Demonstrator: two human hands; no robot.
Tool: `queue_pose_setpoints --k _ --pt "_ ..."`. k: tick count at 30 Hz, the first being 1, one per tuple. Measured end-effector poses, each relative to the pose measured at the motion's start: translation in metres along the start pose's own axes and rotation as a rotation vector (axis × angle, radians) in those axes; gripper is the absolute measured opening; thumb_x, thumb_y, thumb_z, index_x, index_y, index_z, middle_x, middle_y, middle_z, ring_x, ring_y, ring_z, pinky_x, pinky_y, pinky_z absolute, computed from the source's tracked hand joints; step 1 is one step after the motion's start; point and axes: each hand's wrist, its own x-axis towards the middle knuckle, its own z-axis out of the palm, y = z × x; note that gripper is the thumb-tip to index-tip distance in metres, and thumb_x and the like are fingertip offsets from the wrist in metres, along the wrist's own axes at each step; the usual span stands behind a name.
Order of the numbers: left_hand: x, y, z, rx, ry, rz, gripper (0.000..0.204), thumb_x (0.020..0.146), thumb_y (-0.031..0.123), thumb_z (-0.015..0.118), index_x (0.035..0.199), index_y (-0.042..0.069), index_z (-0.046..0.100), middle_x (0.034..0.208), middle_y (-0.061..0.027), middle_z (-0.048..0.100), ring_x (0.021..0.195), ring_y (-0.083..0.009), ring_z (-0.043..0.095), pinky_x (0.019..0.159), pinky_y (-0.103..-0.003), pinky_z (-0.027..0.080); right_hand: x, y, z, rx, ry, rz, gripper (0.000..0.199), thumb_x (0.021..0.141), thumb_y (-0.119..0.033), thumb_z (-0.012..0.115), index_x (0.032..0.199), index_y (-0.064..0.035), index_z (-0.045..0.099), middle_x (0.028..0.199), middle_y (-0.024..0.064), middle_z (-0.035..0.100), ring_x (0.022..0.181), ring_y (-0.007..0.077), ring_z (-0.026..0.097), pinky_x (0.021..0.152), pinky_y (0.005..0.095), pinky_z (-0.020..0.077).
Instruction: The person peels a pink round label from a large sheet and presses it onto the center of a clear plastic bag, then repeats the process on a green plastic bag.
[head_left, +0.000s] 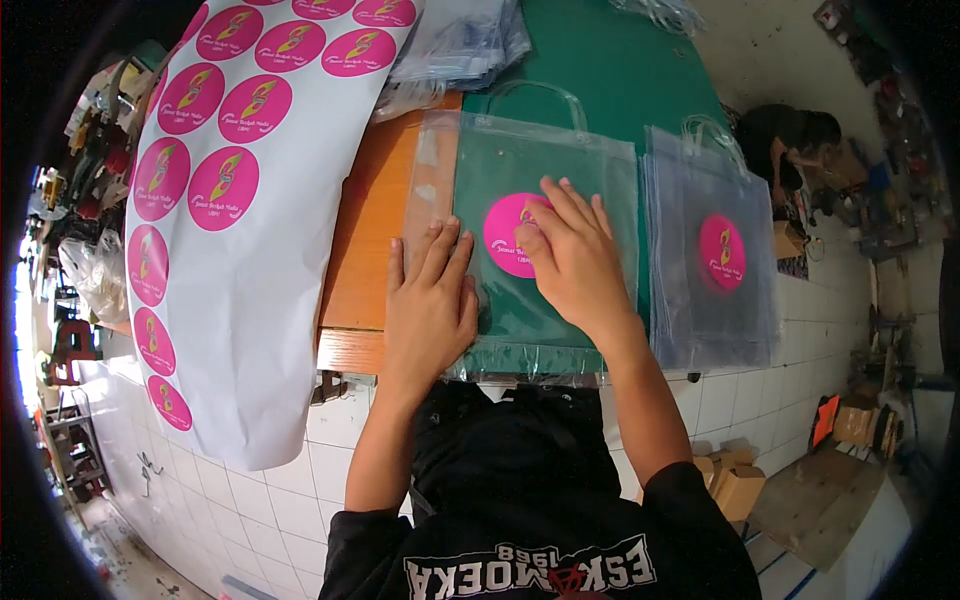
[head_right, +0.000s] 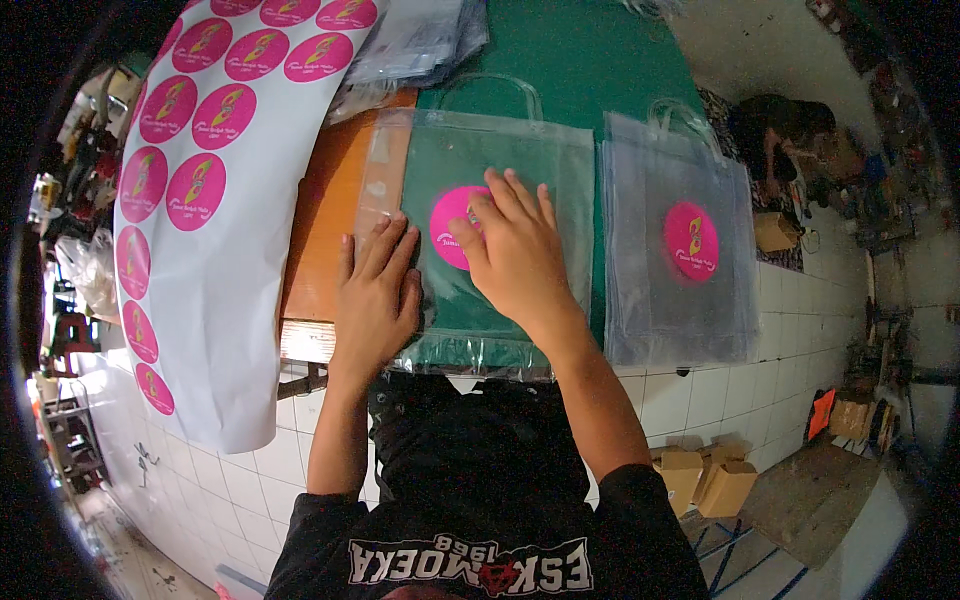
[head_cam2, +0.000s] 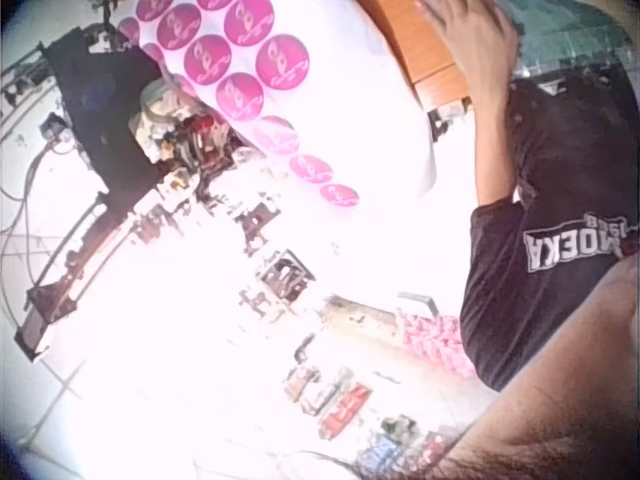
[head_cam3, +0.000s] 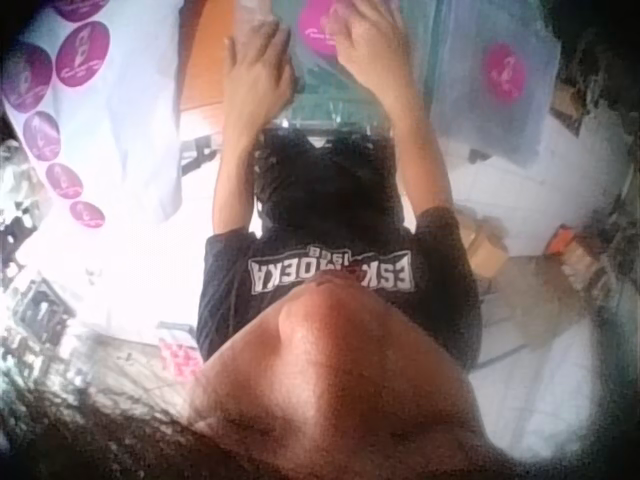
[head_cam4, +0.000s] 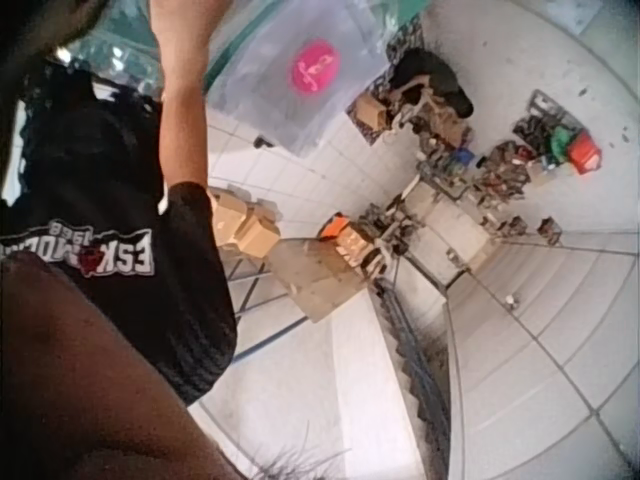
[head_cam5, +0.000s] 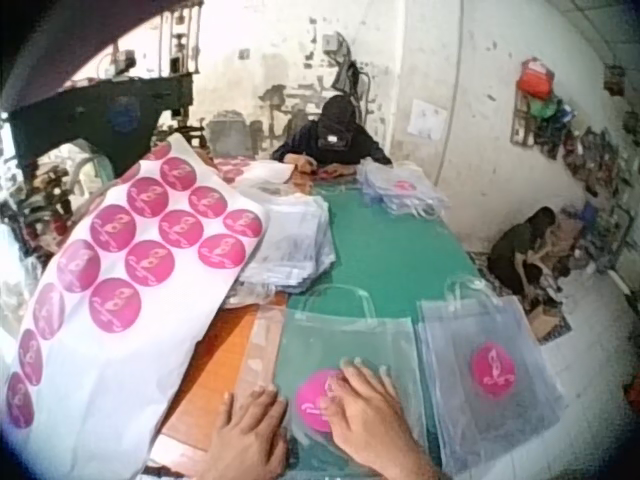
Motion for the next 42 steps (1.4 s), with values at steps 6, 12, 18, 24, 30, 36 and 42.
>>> queue_pose_setpoints --k 6,12,18,24,30,36,42 --pt "-0.001 -0.004 0.003 0.02 0.003 0.017 0.049 0.094 0.014 0.06 0.142 0.002 0.061 0.155 -0.0137 0.052 0.15 -0.0299 0.042 0.125 -0.06 0.023 0.001 -0.007 0.03 0.047 -0.223 0.031 0.074 0.107 -0.051 0.045 0.152 0.0067 0.045 0.162 0.0258 0.042 0.153 0.0408 0.037 0.126 0.0519 0.0253" --pt "0.0 -0.003 0.001 0.021 0.004 0.021 0.05 0.094 0.014 0.061 0.142 0.002 0.061 0.155 -0.0135 0.053 0.15 -0.03 0.043 0.125 -0.06 0.023 -0.008 -0.015 0.028 0.098 -0.261 -0.149 0.076 0.105 -0.055 0.047 0.152 0.0057 0.047 0.162 0.0244 0.043 0.153 0.0389 0.036 0.127 0.0513 0.0237" --pt "-0.001 -0.003 0.003 0.018 0.017 0.014 0.048 0.094 0.014 0.061 0.141 0.003 0.062 0.154 -0.0135 0.054 0.149 -0.0306 0.044 0.124 -0.06 0.025 -0.024 -0.02 0.011 0.113 -0.325 -0.227 0.077 0.104 -0.055 0.049 0.152 0.0052 0.047 0.161 0.024 0.044 0.152 0.038 0.038 0.127 0.0509 0.0238" --pt "0.0 -0.002 0.001 0.013 0.014 0.017 0.048 0.094 0.014 0.061 0.141 0.002 0.062 0.155 -0.0135 0.053 0.149 -0.0302 0.044 0.124 -0.06 0.025 -0.038 -0.02 -0.01 0.23 -0.339 -0.271 0.067 0.103 -0.049 0.056 0.144 0.0046 0.057 0.15 0.026 0.055 0.143 0.0382 0.051 0.124 0.0514 0.0312" --pt "-0.001 -0.003 0.002 0.003 0.013 0.015 0.048 0.095 0.014 0.06 0.142 0.002 0.061 0.154 -0.0141 0.054 0.149 -0.0307 0.044 0.126 -0.059 0.023 -0.014 -0.014 -0.023 0.579 -0.168 0.258 0.048 0.099 -0.034 0.069 0.132 0.0006 0.066 0.118 0.0254 0.073 0.105 0.0413 0.073 0.111 0.0541 0.047" --pt "0.0 0.0 0.0 0.008 0.014 0.016 0.047 0.097 0.013 0.059 0.142 0.002 0.06 0.153 -0.0144 0.055 0.149 -0.0317 0.045 0.127 -0.057 0.021 -0.008 0.009 0.014 0.042 -0.218 -0.008 0.063 0.105 -0.041 0.054 0.149 0.0041 0.05 0.157 0.0257 0.048 0.148 0.04 0.043 0.124 0.0543 0.0289" --pt "-0.001 -0.004 0.002 0.017 0.01 0.011 0.05 0.094 0.015 0.061 0.142 0.001 0.061 0.155 -0.014 0.053 0.15 -0.0303 0.043 0.125 -0.06 0.023 -0.031 -0.016 -0.001 0.114 -0.339 -0.192 0.068 0.106 -0.045 0.052 0.152 0.0049 0.046 0.161 0.0249 0.044 0.152 0.0395 0.038 0.126 0.0535 0.0263"
